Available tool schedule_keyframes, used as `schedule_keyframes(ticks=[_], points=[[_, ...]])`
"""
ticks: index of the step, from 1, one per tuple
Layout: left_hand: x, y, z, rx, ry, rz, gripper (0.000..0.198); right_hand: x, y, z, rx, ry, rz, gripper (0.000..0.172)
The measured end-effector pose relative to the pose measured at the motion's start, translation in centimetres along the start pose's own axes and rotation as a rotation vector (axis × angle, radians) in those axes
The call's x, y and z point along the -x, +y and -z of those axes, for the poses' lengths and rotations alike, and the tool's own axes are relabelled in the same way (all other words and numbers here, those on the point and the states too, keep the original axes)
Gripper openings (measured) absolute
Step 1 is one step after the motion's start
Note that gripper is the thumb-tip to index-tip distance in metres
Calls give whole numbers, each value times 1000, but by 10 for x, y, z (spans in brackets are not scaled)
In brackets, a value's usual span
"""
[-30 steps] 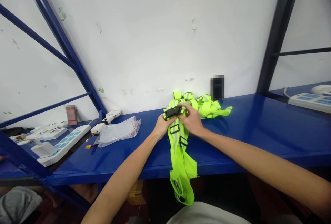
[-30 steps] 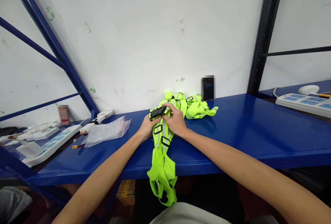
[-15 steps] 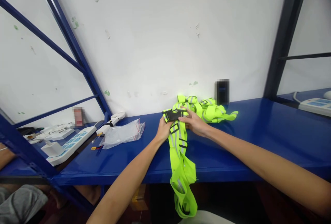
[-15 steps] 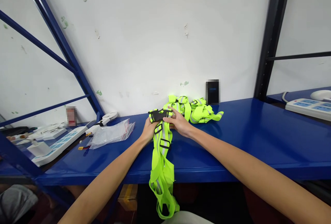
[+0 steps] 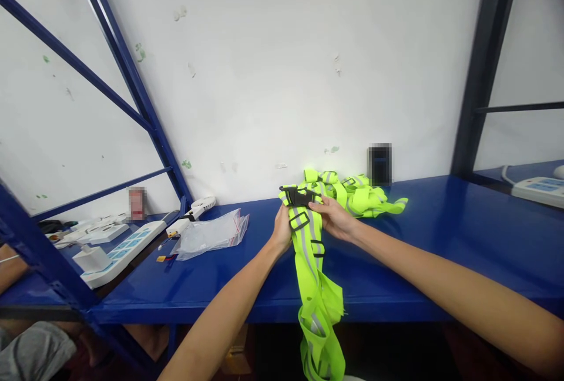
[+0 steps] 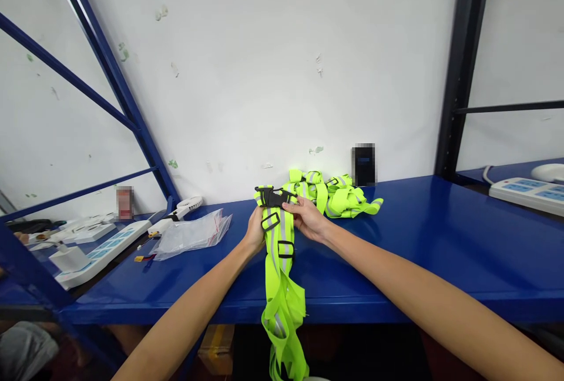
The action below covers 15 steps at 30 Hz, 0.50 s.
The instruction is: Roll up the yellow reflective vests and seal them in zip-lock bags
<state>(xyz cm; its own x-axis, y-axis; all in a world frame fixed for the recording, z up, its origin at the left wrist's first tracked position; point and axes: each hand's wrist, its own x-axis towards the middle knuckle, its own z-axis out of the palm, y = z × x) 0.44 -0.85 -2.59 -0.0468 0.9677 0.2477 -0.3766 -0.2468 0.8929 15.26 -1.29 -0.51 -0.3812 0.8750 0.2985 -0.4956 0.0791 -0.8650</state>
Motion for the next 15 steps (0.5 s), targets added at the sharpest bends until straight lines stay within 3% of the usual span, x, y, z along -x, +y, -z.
schedule_keyframes(ticks=[6, 11, 15], points=[[2, 17, -6, 106, -177, 40, 61, -1, 1, 4, 76, 86, 12, 37], [-5, 10, -1, 55, -169, -72, 53, 0, 2, 6, 259, 150, 67, 59], [-6, 6, -2, 87, -257, -59, 55, -2, 3, 9, 450, 185, 212, 49]])
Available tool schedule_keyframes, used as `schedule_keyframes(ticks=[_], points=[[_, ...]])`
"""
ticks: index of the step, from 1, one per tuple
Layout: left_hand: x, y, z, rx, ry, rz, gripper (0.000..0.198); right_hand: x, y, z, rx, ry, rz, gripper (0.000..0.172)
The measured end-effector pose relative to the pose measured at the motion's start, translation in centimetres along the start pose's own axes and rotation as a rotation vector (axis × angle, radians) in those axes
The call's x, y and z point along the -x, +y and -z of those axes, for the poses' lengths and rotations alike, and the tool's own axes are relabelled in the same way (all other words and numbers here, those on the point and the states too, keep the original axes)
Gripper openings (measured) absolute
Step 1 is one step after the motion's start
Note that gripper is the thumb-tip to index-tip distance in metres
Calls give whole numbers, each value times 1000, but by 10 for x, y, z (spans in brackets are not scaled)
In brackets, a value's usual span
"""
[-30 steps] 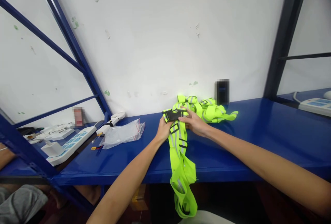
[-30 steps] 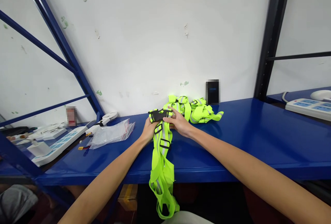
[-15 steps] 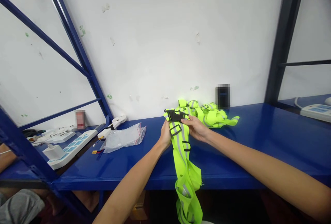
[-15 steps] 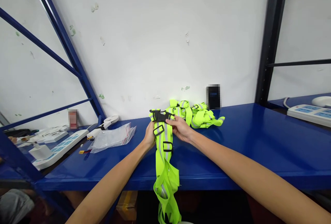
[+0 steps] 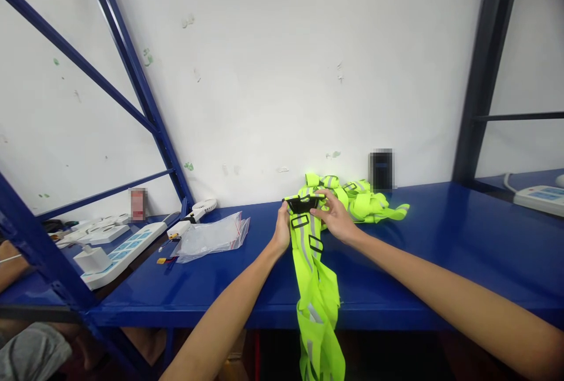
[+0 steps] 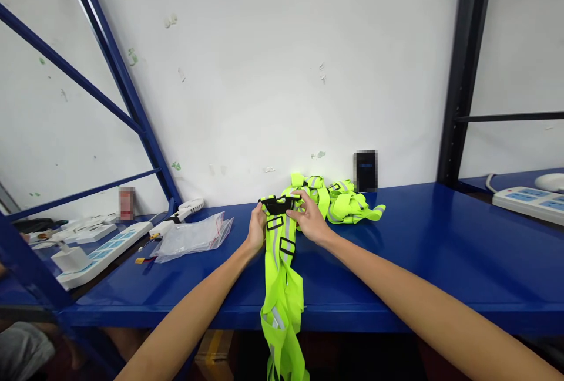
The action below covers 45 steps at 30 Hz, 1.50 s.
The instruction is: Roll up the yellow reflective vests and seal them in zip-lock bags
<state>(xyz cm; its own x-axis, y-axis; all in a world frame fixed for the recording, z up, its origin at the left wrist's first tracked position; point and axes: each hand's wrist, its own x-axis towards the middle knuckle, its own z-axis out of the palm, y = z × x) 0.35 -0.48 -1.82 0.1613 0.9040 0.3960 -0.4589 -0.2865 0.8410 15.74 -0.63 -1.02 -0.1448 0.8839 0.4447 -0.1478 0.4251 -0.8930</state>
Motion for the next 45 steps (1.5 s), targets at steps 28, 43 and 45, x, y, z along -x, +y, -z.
schedule_keyframes(ticks=[28, 43, 45], points=[[-9, -5, 35, -414, -14, -98, 58, -5, 10, 11, -268, -86, -368, 69], [-12, -12, 36, -651, 44, -273, 47, -1, 4, -11, -394, -141, -334, 47], [-13, -14, 36, -582, 31, -248, 47, -2, 3, -9, -451, -125, -367, 38]])
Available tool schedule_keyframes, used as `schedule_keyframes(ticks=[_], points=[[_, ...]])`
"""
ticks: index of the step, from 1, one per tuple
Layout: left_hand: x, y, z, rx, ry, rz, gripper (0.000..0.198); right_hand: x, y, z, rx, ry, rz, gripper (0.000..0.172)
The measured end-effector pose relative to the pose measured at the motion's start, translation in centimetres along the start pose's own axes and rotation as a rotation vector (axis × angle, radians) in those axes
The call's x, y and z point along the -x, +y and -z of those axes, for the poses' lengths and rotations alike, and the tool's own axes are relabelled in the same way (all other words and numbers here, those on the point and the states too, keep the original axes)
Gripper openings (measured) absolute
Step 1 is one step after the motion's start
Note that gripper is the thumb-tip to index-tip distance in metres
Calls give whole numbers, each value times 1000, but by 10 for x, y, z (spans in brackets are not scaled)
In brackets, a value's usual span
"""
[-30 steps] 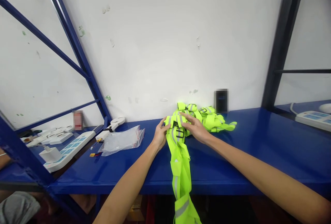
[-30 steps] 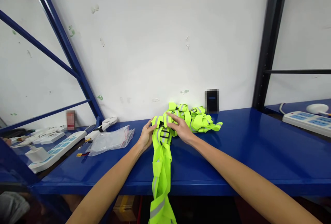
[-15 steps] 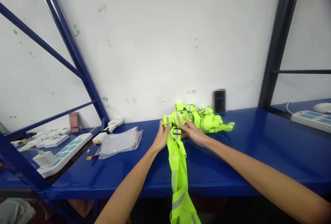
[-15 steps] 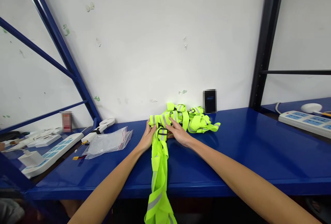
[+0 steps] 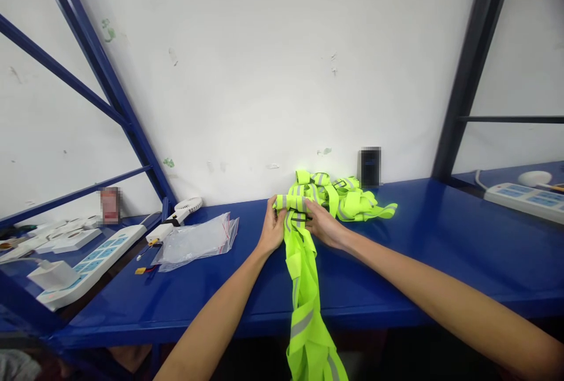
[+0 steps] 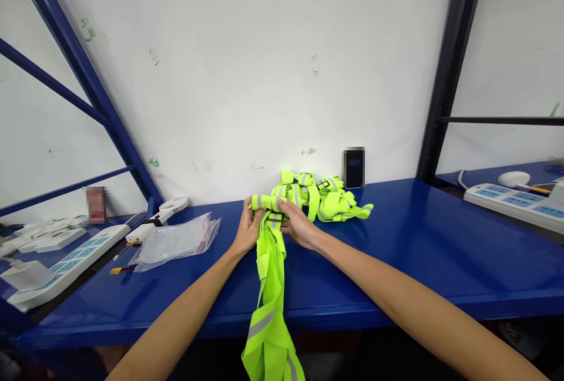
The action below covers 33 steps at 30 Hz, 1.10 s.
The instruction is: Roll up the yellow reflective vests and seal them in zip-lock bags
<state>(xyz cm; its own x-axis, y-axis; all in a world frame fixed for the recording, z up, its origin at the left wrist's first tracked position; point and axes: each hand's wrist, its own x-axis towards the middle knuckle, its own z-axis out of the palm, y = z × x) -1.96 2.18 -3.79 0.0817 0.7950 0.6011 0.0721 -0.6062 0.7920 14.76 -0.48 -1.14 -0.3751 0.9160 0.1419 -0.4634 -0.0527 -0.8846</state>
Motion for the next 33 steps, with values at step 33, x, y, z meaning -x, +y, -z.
schedule_keyframes(ticks=[33], points=[[14, 26, -8, -75, -2, -71, 37, 11, -14, 16, -89, -109, 39, 41]])
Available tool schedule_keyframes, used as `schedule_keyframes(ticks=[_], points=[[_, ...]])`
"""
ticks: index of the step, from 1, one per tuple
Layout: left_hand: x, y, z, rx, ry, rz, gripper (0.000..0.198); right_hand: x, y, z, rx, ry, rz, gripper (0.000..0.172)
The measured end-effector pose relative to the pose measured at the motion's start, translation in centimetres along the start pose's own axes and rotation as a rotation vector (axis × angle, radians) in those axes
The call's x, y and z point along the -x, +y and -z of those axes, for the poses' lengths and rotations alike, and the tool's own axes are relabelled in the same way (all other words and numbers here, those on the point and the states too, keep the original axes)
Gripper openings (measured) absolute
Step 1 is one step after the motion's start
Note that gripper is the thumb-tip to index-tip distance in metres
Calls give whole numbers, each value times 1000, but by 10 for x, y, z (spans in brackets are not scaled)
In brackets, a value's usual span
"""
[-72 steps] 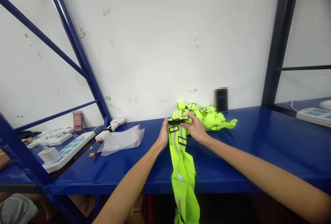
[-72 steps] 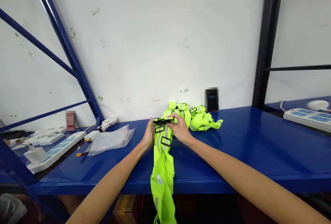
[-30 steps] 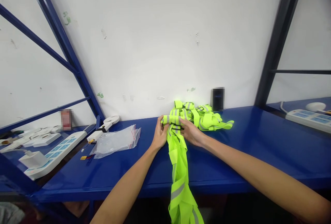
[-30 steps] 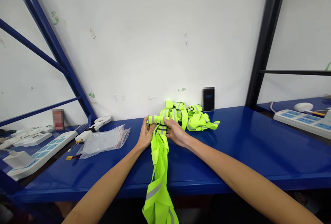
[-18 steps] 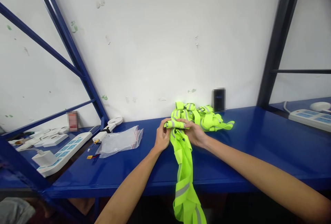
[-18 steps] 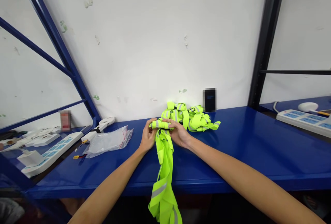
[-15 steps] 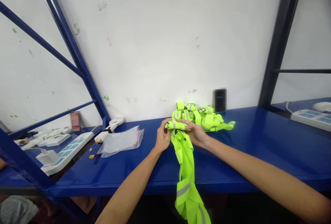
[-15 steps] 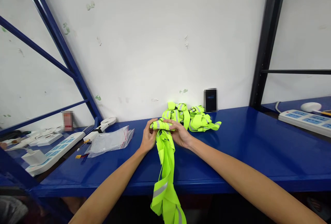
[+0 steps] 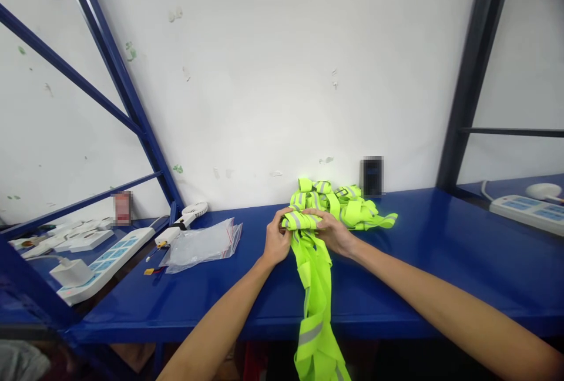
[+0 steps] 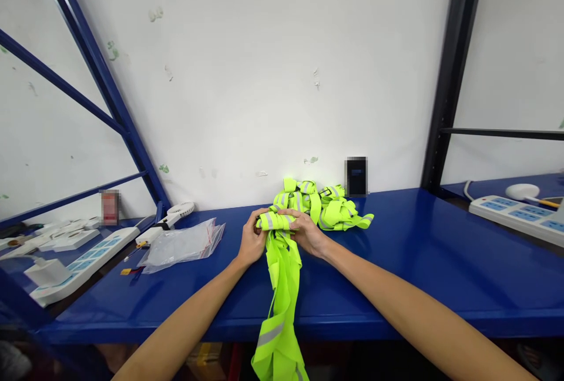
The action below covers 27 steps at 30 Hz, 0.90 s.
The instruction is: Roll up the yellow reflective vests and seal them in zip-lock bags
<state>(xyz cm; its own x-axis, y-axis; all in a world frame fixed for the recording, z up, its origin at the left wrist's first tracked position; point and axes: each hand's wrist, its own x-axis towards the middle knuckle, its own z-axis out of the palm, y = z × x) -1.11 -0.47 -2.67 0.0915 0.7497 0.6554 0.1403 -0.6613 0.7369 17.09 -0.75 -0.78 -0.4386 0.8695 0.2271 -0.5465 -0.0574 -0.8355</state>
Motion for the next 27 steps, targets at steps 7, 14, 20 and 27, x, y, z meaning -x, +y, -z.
schedule_keyframes(ticks=[7, 14, 20, 27], points=[[-1, 2, -7, 100, 60, 13, 38, 1, -2, 4, 89, 12, -24, 43], [3, 4, -7, 52, 72, 58, 39, 4, -3, 7, 64, -28, -39, 41], [5, 9, -19, 317, 30, 226, 68, 0, -3, 9, 51, 43, 59, 40], [2, -1, -20, 449, -134, 394, 50, 1, -11, 2, 144, 84, 203, 45]])
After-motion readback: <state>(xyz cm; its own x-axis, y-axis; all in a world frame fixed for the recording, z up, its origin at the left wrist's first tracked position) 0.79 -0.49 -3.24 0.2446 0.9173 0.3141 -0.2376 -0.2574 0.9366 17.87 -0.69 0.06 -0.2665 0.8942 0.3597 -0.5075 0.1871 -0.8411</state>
